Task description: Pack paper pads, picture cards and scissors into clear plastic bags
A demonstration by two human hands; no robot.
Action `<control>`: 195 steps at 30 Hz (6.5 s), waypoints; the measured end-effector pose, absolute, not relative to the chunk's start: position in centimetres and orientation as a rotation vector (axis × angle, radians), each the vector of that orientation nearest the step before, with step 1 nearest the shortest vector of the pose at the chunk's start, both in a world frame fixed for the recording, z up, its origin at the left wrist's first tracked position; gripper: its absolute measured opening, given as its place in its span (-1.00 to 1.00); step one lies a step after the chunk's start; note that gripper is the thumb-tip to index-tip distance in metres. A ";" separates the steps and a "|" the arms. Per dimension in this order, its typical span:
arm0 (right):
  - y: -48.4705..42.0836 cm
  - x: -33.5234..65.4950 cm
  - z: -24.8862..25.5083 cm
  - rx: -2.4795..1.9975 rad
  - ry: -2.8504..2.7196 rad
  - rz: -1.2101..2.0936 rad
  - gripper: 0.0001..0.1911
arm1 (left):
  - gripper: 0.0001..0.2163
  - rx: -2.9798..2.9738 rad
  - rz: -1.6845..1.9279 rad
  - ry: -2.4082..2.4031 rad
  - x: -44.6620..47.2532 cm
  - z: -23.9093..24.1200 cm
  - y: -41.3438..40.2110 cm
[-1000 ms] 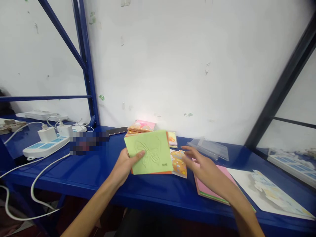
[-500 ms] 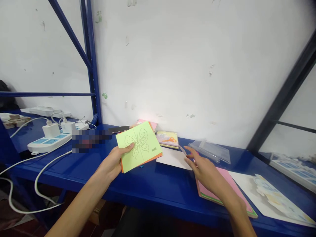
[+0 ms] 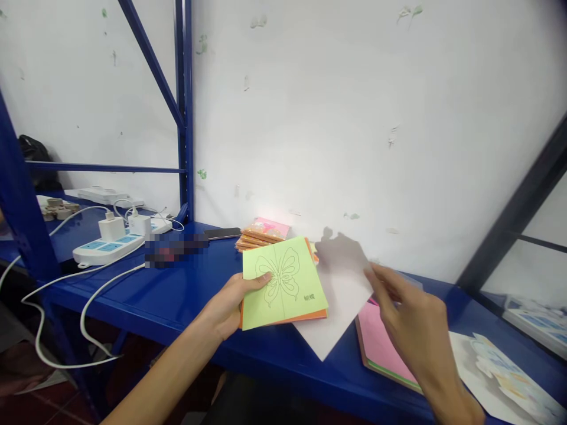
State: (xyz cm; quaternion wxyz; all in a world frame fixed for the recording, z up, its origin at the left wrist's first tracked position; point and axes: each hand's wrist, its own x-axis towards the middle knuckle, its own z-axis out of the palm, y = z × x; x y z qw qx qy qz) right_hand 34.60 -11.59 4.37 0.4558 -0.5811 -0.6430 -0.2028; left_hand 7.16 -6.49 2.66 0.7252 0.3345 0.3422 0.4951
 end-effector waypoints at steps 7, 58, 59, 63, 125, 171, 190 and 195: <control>-12.4 29.8 3.9 -1.224 -1.277 -0.636 -0.74 | -0.59 0.694 1.092 0.693 7.4 3.0 -6.8; -11.4 33.1 4.5 -1.260 -1.963 0.198 -0.53 | -0.43 1.478 1.253 0.710 11.2 -0.1 -7.5; -11.3 33.2 4.4 -1.271 -1.981 0.156 -0.56 | -0.40 1.469 1.244 0.695 11.2 -0.1 -7.6; -10.7 33.0 3.9 -1.310 -1.954 0.094 -0.50 | -0.30 1.474 1.224 0.698 11.4 -0.2 -7.3; -18.1 32.5 7.5 -0.913 -1.144 0.339 -0.65 | -0.51 1.100 1.296 0.724 4.0 6.8 -9.1; -14.3 32.2 6.5 -1.064 -1.275 0.477 -0.57 | -0.47 1.366 1.273 0.868 4.5 7.1 -9.6; -14.0 31.9 6.3 -1.059 -1.339 0.600 -0.54 | -0.46 1.302 1.085 0.832 3.7 7.1 -9.5; -13.3 32.3 5.9 -1.099 -1.347 0.660 -0.49 | -0.49 1.335 1.089 0.846 3.6 7.0 -9.4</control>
